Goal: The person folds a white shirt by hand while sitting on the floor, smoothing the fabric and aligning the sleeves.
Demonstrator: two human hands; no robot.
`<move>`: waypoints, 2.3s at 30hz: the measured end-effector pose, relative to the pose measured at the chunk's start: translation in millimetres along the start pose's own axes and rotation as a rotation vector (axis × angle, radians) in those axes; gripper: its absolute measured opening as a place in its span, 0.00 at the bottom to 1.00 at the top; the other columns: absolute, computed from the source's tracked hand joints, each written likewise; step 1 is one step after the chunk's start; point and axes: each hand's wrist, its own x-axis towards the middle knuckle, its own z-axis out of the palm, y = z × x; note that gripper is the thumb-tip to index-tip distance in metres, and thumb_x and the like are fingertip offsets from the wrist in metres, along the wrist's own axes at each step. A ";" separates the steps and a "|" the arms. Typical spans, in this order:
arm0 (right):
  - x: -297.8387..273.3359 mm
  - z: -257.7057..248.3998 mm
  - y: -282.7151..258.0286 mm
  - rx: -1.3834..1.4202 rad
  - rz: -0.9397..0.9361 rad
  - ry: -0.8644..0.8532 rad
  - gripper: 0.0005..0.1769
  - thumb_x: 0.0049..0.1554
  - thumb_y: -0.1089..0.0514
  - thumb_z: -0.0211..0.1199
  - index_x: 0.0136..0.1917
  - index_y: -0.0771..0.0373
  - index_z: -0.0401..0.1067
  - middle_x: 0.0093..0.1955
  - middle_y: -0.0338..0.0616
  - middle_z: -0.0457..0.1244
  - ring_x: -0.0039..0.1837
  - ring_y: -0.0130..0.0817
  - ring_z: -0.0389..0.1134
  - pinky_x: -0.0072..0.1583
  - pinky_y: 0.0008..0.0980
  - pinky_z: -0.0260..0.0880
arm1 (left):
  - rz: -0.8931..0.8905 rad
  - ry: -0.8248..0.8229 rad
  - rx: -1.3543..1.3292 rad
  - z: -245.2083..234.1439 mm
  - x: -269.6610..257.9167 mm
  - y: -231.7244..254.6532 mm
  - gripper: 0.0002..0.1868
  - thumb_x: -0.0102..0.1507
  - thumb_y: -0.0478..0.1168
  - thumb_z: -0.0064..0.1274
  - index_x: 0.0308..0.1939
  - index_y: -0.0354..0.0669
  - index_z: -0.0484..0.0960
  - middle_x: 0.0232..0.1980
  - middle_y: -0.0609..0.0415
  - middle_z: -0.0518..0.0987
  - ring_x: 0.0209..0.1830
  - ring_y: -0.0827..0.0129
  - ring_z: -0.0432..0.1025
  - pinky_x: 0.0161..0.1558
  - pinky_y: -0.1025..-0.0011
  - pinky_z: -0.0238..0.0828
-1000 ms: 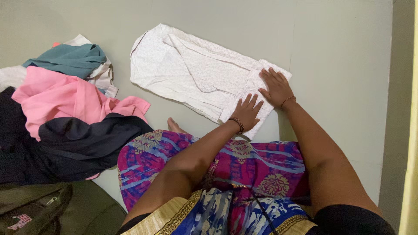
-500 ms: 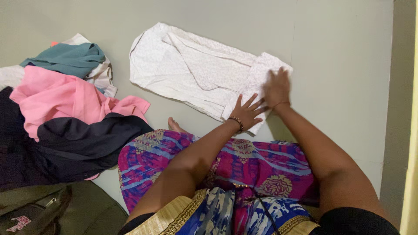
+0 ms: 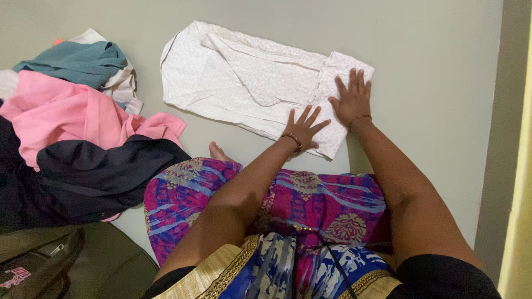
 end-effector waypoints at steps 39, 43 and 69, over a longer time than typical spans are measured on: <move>17.8 21.6 -31.1 -0.155 0.208 -0.670 0.43 0.66 0.48 0.52 0.83 0.67 0.37 0.84 0.73 0.27 0.80 0.87 0.30 0.74 0.74 0.45 | -0.093 0.209 -0.199 -22.8 8.6 5.7 0.40 0.65 0.39 0.51 0.79 0.43 0.51 0.69 0.42 0.67 0.65 0.52 0.66 0.62 0.56 0.69; 34.2 -2.5 36.3 0.260 0.285 -0.194 0.45 0.57 0.59 0.55 0.83 0.66 0.40 0.83 0.74 0.28 0.81 0.78 0.30 0.76 0.63 0.42 | -0.010 0.439 -0.165 -21.7 13.3 2.6 0.35 0.61 0.43 0.58 0.70 0.45 0.63 0.71 0.41 0.65 0.70 0.49 0.61 0.60 0.51 0.67; 33.3 -0.2 -1.3 0.503 0.287 -0.252 0.55 0.48 0.48 0.74 0.81 0.65 0.51 0.67 0.61 0.63 0.68 0.52 0.67 0.68 0.44 0.67 | -0.477 0.026 -0.097 -18.3 20.8 -14.8 0.55 0.64 0.58 0.60 0.82 0.37 0.44 0.70 0.03 0.52 0.63 0.31 0.70 0.58 0.60 0.75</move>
